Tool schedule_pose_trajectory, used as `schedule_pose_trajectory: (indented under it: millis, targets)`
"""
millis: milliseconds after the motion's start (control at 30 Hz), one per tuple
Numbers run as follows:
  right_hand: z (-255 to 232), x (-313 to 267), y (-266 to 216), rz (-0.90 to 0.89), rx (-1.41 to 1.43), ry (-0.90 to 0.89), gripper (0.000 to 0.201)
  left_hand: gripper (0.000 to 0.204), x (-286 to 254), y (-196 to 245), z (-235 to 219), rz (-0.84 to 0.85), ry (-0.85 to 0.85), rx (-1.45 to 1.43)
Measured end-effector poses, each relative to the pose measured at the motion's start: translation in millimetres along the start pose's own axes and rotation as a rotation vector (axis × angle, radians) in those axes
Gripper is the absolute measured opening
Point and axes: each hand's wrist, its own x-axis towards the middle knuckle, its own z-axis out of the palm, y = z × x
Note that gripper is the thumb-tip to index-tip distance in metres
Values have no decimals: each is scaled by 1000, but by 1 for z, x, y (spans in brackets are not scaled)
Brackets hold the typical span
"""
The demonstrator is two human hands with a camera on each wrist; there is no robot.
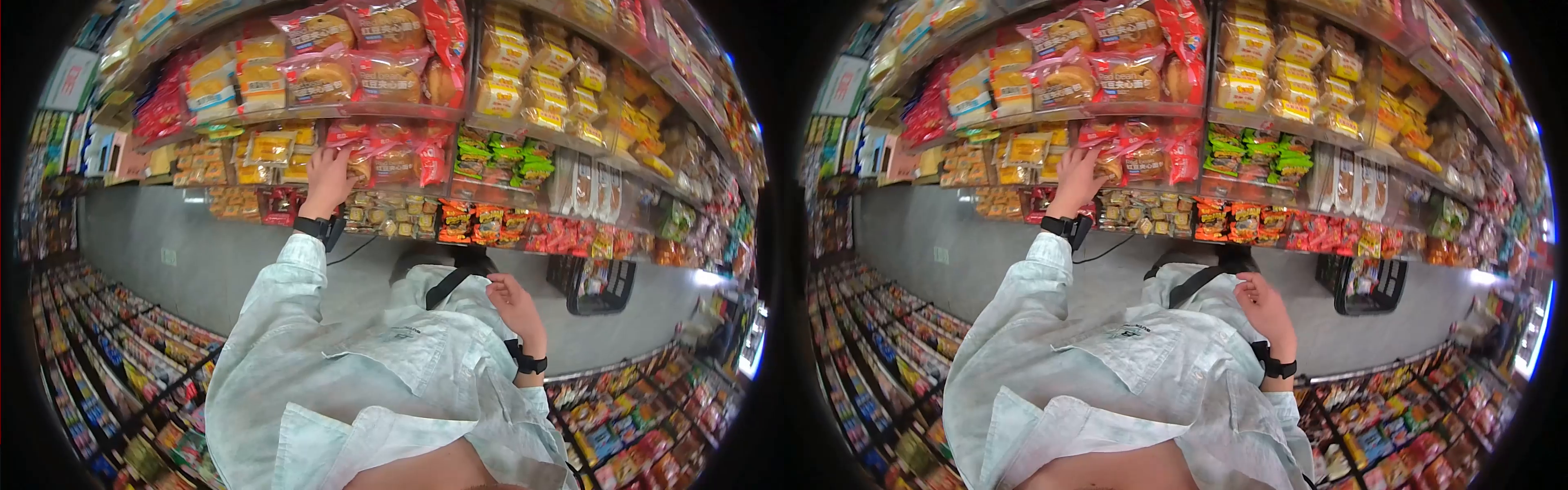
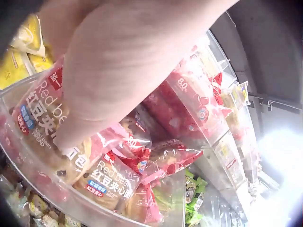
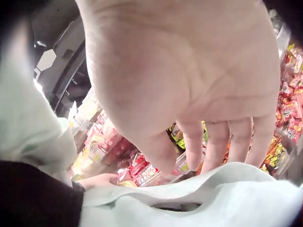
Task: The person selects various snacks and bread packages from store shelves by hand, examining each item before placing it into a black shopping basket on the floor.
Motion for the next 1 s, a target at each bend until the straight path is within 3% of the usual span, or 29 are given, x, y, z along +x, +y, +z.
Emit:
schedule_pose_trajectory:
  millis: [67, 233, 367, 467, 567, 667, 733, 867, 1000]
  targets:
    - [14, -20, 4, 11, 4, 26, 31, 69, 4, -3, 0, -52, -8, 58]
    - [43, -56, 16, 55, 6, 90, 30, 61, -11, -10, -38, 77, 84, -39]
    - [60, -63, 8, 53, 25, 150, 32, 59, -34, 18, -74, 92, 119, -283]
    - [78, -62, -1, 1, 95, 156, 40, 57, -57, 62, -88, 167, -86, -599]
    - [89, -72, -2, -17, 121, 175, 53, 57, -89, 116, -72, 371, -235, -933]
    - [95, -91, 15, -99, 357, 254, 57, 63, -126, 168, -63, 511, -632, -900]
    - [98, -108, 40, -163, 542, 340, 54, 64, -151, 198, -64, 527, -691, -907]
    - [83, -165, 61, -193, 429, 452, 47, 59, -172, 242, -59, 605, -748, -937]
    - [85, -223, 100, -209, 419, 563, 43, 52, -208, 293, -61, 746, -768, -762]
